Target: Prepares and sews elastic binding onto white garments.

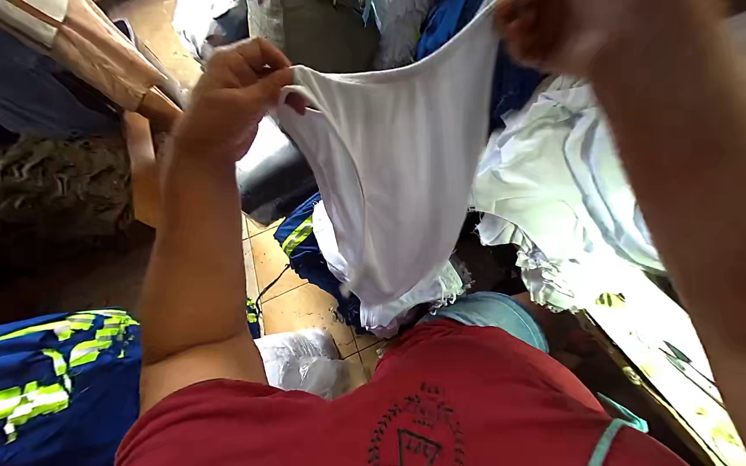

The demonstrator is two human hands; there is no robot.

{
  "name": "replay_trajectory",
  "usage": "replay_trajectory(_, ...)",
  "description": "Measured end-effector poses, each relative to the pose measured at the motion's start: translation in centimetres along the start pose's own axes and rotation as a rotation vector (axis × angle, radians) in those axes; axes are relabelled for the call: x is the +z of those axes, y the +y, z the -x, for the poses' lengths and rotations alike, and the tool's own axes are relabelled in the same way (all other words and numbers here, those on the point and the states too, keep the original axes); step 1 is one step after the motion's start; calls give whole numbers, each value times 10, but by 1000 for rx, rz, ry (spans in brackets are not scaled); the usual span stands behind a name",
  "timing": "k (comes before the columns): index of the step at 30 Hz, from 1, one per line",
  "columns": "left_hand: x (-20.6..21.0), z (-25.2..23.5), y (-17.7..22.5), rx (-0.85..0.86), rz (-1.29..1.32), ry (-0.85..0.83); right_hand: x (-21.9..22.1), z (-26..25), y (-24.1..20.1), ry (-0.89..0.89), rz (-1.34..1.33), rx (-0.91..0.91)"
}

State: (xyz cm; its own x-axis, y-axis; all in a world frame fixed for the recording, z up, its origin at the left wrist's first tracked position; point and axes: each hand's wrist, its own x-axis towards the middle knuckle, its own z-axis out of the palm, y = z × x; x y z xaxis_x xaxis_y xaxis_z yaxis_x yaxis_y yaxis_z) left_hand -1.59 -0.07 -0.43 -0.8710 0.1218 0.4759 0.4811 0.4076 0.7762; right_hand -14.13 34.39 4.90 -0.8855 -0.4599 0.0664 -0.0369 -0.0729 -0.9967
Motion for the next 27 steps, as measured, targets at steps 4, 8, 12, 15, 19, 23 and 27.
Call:
replay_trajectory(4, -27, -23, -3, 45, -77, 396, 40, -10, 3, 142, -177, -113)
replay_trajectory(8, -48, 0, 41, 323, 63, 388, 38, 16, -11, -143, -202, -327)
replay_trajectory(12, -27, 44, 26, 234, 170, 96, 8, 31, 60, -361, -49, -253)
replay_trajectory(15, 18, 99, -30, -109, -21, -175, 4, 59, 157, -285, 89, -40)
replay_trajectory(19, 126, 163, -85, -567, -562, -546, -9, 103, 275, -392, 352, 262)
replay_trajectory(23, 211, 218, -131, -568, -583, -876, -27, 132, 340, -559, 558, 472)
replay_trajectory(27, 220, 212, -126, -577, -615, -1026, -34, 138, 337, -430, 448, 516)
